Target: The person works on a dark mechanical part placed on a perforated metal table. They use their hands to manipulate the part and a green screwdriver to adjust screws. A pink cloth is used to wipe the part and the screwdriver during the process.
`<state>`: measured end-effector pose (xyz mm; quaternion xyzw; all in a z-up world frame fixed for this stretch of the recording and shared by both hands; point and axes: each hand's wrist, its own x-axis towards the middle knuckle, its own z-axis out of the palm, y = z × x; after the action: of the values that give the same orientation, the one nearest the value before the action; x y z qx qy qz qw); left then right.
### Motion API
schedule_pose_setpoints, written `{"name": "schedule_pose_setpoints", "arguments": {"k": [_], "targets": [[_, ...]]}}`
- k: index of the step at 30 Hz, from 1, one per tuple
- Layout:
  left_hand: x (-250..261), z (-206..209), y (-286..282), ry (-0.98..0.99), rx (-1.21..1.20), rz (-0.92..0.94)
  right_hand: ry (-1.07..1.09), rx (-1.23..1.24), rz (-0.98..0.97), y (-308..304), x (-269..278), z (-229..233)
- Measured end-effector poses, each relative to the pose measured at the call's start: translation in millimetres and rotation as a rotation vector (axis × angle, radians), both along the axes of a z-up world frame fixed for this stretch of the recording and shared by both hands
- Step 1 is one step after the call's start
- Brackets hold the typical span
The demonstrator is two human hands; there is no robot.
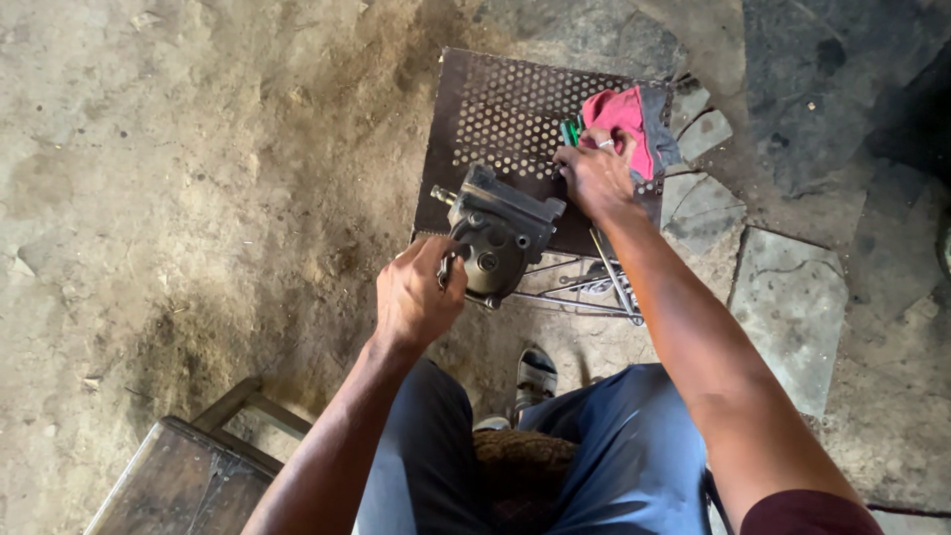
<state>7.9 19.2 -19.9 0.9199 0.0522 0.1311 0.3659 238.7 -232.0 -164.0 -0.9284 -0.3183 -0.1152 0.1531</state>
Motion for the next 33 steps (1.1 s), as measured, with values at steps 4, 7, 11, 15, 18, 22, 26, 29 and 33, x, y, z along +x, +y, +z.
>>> {"name": "schedule_pose_setpoints", "arguments": {"k": [4,7,11,15,18,22,26,29,33], "targets": [[3,-3,3,-0.033,0.013,-0.003,-0.007,0.011,0.008,3,-2,9],[4,-8,6,-0.088,0.032,-0.025,-0.098,0.149,-0.007,4,-21,36],[5,-12,6,0.001,-0.020,-0.022,0.066,0.666,-0.020,21,-67,69],[8,-18,3,0.103,-0.076,-0.042,0.168,0.761,0.117,55,-115,89],[6,-24,1,-0.007,-0.044,-0.068,-0.019,0.547,0.236,83,-111,97],[7,-28,1,0.027,-0.028,-0.041,0.002,0.393,0.235,90,-106,99],[9,-29,1,-0.003,-0.057,-0.045,0.032,0.431,0.372,89,-98,93],[5,-30,0,0.008,-0.076,-0.031,0.044,0.497,0.445,88,-99,87],[9,-30,1,-0.006,-0.062,-0.016,0.051,0.457,0.494,85,-97,87]]}}
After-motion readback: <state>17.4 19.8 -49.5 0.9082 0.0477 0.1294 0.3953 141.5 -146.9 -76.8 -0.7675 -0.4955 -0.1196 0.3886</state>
